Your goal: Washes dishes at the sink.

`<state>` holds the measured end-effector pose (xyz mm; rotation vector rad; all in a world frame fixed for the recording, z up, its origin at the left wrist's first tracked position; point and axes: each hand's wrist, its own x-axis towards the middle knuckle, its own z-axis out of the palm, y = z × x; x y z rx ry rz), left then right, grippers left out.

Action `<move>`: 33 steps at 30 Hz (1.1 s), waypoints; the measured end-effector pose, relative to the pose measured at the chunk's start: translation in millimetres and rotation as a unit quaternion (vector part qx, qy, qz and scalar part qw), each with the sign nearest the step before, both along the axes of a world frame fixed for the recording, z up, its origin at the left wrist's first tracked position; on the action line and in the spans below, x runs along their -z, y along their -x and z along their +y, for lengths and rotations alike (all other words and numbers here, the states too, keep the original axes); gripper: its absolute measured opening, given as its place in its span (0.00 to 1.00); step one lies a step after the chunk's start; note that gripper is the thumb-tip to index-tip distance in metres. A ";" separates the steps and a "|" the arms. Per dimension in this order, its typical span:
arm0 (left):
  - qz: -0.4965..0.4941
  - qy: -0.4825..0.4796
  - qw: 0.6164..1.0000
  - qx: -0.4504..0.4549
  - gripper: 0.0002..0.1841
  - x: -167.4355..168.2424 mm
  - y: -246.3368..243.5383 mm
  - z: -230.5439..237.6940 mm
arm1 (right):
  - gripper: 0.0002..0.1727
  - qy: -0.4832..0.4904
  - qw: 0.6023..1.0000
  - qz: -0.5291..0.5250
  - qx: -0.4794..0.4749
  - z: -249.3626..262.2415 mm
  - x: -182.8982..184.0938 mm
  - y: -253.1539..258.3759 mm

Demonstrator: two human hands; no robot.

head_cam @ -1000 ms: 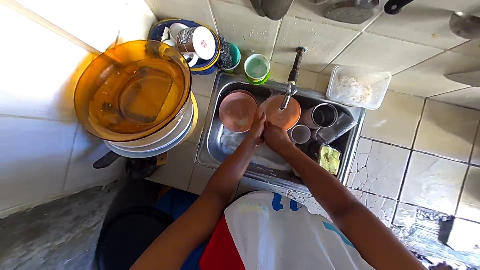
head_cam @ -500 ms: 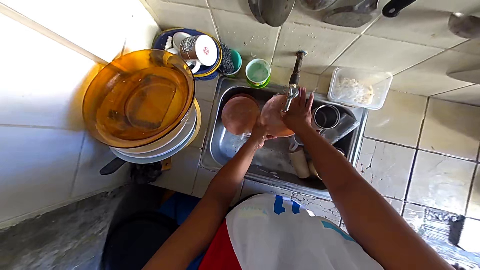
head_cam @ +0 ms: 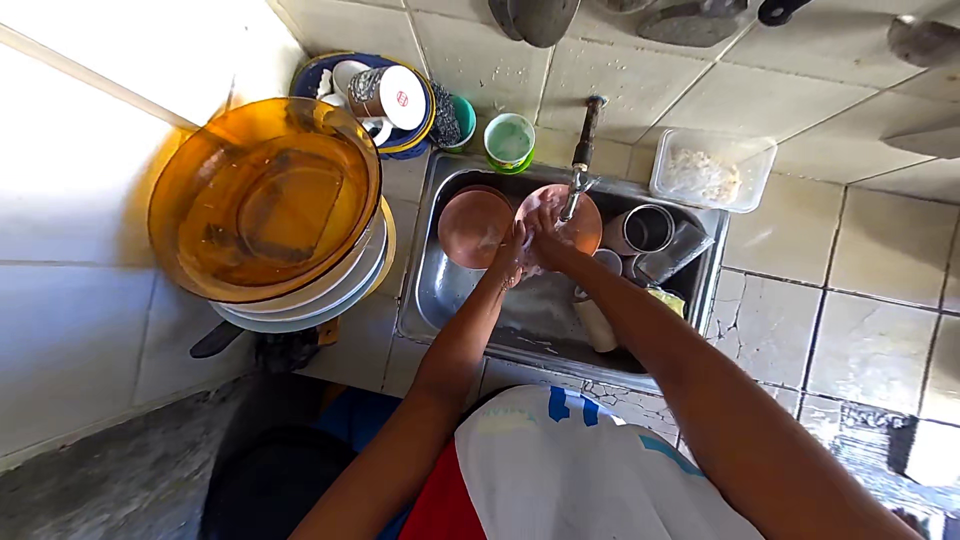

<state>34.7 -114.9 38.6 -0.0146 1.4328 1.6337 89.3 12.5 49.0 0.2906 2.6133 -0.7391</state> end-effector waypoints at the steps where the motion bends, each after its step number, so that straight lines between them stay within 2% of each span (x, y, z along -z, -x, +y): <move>1: 0.026 -0.003 1.000 0.006 0.33 5.5 4.1 -5.9 | 0.38 0.017 0.998 0.006 -0.060 4.0 0.0 -4.5; 3: 0.024 0.035 0.999 -0.006 0.34 4.1 12.9 -17.8 | 0.33 -0.035 0.990 -0.020 -0.132 28.9 -8.3 -12.9; 5: -0.019 0.067 0.997 -0.012 0.34 0.4 14.1 -23.3 | 0.32 -0.125 0.988 -0.013 -0.087 50.0 -14.5 -17.8; 7: -0.051 0.061 0.997 0.000 0.34 -0.8 8.0 -17.3 | 0.42 -0.166 0.984 0.068 -0.014 53.5 1.4 -13.7; 8: -0.066 0.054 0.996 0.002 0.34 -1.5 3.5 -11.9 | 0.48 -0.155 0.984 0.082 0.024 43.2 10.8 -11.1; 10: -0.075 0.041 0.996 0.019 0.35 -1.6 1.3 -2.8 | 0.56 -0.077 0.996 0.020 0.034 14.8 13.4 -7.0; 12: -0.040 0.057 0.996 0.049 0.35 -2.2 7.6 -7.2 | 0.42 0.021 0.999 0.022 -0.039 -6.8 4.1 -19.1; 13: -0.023 0.064 0.995 0.072 0.35 -2.5 12.9 -12.7 | 0.40 0.021 0.996 0.034 -0.086 -11.9 -2.6 -33.3; 15: -0.017 0.083 0.990 0.117 0.34 -7.0 26.6 -19.1 | 0.40 -0.048 0.982 0.064 -0.171 -9.7 -20.4 -61.1; 19: -0.034 0.058 0.973 0.223 0.30 -24.5 27.8 -23.5 | 0.24 -0.102 0.977 0.118 -0.147 -2.7 -38.8 -121.4; 21: 0.003 0.061 0.966 0.251 0.33 -35.9 21.3 -15.4 | 0.17 -0.099 0.981 0.109 -0.124 -1.9 -66.5 -140.7; 23: 0.080 0.091 0.971 0.204 0.39 -45.7 16.9 2.4 | 0.15 -0.098 0.987 0.006 -0.127 0.8 -112.8 -147.3; 25: 0.162 0.075 0.977 0.116 0.36 -58.3 16.4 24.7 | 0.14 -0.126 0.981 -0.050 -0.139 6.7 -155.7 -149.6; 27: 0.207 0.010 0.976 0.063 0.30 -78.0 17.9 49.1 | 0.13 -0.167 0.972 -0.070 -0.152 15.4 -193.5 -148.3; 28: 0.224 -0.016 0.974 0.043 0.28 -84.8 16.4 63.6 | 0.11 -0.196 0.966 -0.047 -0.165 21.2 -208.6 -147.4; 31: 0.232 -0.037 0.972 0.011 0.26 -93.2 12.2 97.5 | 0.05 -0.287 0.930 0.001 -0.229 30.9 -249.0 -133.6; 33: 0.238 -0.045 0.970 -0.031 0.25 -89.1 6.8 111.7 | 0.05 -0.339 0.903 -0.059 -0.257 23.6 -275.3 -112.8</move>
